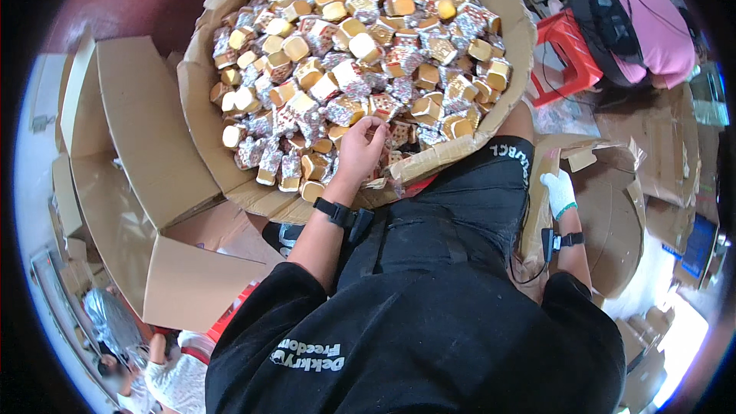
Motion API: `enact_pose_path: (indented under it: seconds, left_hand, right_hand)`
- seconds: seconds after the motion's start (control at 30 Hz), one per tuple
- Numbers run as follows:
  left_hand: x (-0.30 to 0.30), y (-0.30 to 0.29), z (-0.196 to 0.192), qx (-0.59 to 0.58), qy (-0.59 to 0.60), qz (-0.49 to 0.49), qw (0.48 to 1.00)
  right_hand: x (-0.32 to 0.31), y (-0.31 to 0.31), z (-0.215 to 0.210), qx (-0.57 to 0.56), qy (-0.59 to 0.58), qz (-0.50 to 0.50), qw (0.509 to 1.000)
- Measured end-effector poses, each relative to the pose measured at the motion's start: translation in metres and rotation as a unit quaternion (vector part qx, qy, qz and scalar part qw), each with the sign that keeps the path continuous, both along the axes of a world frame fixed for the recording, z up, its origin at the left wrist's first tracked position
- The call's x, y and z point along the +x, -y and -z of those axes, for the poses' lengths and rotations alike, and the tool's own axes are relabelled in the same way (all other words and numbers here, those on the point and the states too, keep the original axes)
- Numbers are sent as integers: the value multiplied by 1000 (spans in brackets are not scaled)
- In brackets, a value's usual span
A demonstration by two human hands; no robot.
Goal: Packing small wrapped food items from a large bin into cardboard boxes while wearing a protective glove on one hand.
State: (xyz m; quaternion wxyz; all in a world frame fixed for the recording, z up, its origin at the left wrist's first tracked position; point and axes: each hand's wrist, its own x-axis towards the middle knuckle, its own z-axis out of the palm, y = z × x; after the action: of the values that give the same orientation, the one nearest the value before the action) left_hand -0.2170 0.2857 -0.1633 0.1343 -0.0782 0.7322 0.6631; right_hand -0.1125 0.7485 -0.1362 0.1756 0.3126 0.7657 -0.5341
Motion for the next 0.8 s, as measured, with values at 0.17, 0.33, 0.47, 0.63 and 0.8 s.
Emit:
enact_pose_path:
  seconds: [0.17, 0.33, 0.47, 0.63, 0.8]
  left_hand:
    - [-2, 10, -21, -186, -174, -113, 961]
    - [-2, 7, -9, -412, -189, -214, 865]
    - [-1, 11, -8, -427, -151, -159, 877]
    - [-5, 0, -16, -452, -86, -135, 877]
    - [-2, 18, -11, -516, -75, -142, 842]
  right_hand:
    - [-3, 21, -19, 30, -45, 10, 998]
    - [-74, 49, -71, 341, 32, -83, 936]
    - [-125, 176, -106, 286, -429, -147, 844]
    - [-150, 299, -26, 215, -241, -467, 823]
    - [-144, 368, 0, 373, -339, -474, 722]
